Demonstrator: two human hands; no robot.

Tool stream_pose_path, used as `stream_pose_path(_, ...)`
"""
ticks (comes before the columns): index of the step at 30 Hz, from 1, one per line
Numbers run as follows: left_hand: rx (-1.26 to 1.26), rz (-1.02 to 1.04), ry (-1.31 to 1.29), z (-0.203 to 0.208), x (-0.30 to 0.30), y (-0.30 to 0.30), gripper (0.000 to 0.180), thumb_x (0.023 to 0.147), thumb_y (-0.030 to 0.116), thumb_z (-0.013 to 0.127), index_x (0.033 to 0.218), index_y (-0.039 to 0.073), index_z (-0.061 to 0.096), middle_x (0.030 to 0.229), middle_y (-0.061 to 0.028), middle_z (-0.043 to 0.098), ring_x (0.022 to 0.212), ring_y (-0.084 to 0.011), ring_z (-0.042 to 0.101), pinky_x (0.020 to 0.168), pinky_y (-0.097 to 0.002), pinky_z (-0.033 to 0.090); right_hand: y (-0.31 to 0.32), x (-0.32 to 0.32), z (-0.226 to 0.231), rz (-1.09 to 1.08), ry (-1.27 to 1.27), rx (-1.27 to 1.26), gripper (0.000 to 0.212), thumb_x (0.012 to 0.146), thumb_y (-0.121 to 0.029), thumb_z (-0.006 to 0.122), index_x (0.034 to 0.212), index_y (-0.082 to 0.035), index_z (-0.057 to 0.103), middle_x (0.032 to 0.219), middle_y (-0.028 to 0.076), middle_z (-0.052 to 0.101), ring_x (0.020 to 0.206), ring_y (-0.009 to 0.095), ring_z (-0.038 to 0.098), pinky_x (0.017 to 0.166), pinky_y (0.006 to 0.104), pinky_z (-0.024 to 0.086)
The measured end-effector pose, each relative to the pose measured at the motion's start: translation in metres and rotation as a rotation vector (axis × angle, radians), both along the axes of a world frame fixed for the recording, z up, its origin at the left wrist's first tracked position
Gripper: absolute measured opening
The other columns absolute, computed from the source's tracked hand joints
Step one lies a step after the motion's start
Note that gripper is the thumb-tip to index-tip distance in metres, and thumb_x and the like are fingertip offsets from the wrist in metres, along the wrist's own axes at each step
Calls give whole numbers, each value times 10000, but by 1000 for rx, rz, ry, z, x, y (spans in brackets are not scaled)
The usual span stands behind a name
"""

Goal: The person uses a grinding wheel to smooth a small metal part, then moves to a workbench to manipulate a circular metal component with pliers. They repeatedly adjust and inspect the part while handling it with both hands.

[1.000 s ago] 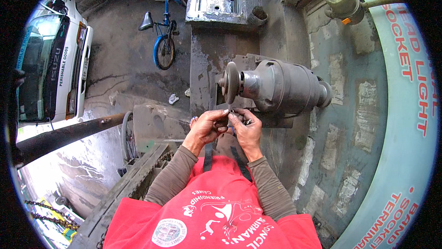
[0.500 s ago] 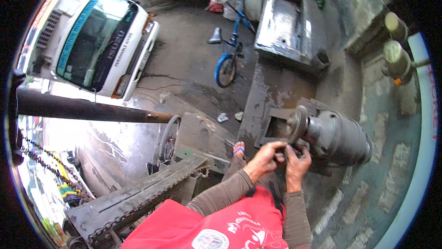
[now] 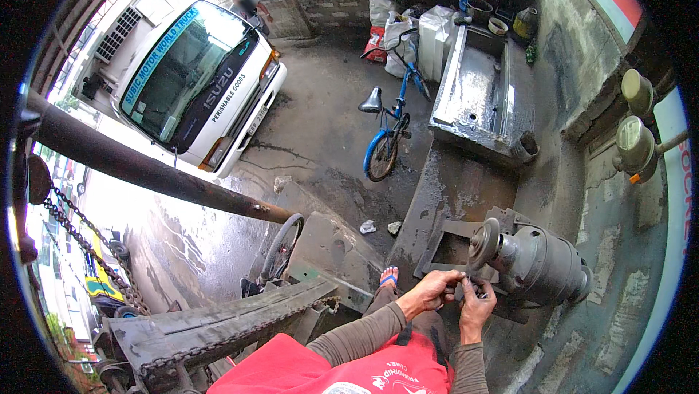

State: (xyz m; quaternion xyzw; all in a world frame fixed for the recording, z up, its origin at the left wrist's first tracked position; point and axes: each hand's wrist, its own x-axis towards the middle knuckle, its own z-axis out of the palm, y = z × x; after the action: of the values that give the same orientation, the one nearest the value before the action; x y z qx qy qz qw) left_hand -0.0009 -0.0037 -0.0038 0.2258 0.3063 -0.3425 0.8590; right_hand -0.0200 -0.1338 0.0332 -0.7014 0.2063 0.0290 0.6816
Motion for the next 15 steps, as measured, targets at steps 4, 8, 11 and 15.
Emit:
stream_pose_path(4,-51,122,48,-2,4,-10,158,1012,194,620,876,115,620,646,76,367,535,-71,321,490,-260,294,-1,10,-12,-56,-3,-23,168,882,-101,804,966,-5,694,842,-11,661,669,62,536,566,239,409)
stream_pose_path(8,-40,128,34,-11,8,-15,150,1023,169,592,892,101,620,672,73,372,544,-68,306,500,-258,281,-8,12,-21,-81,-7,-11,171,868,-93,813,944,1,693,873,4,684,724,90,575,637,256,450)
stream_pose_path(11,-55,117,25,-15,8,-17,142,1019,163,596,897,95,619,674,74,373,546,-69,306,502,-261,287,-10,14,-24,-74,-54,-45,181,859,-101,825,929,-8,687,824,-5,662,653,73,535,575,250,408)
stream_pose_path(15,-84,91,-18,-2,9,-11,162,1014,178,610,871,104,629,661,74,388,548,-72,327,503,-264,302,-10,15,-17,-17,-141,-133,205,845,-116,847,922,-30,677,757,-13,631,557,47,494,480,231,370)
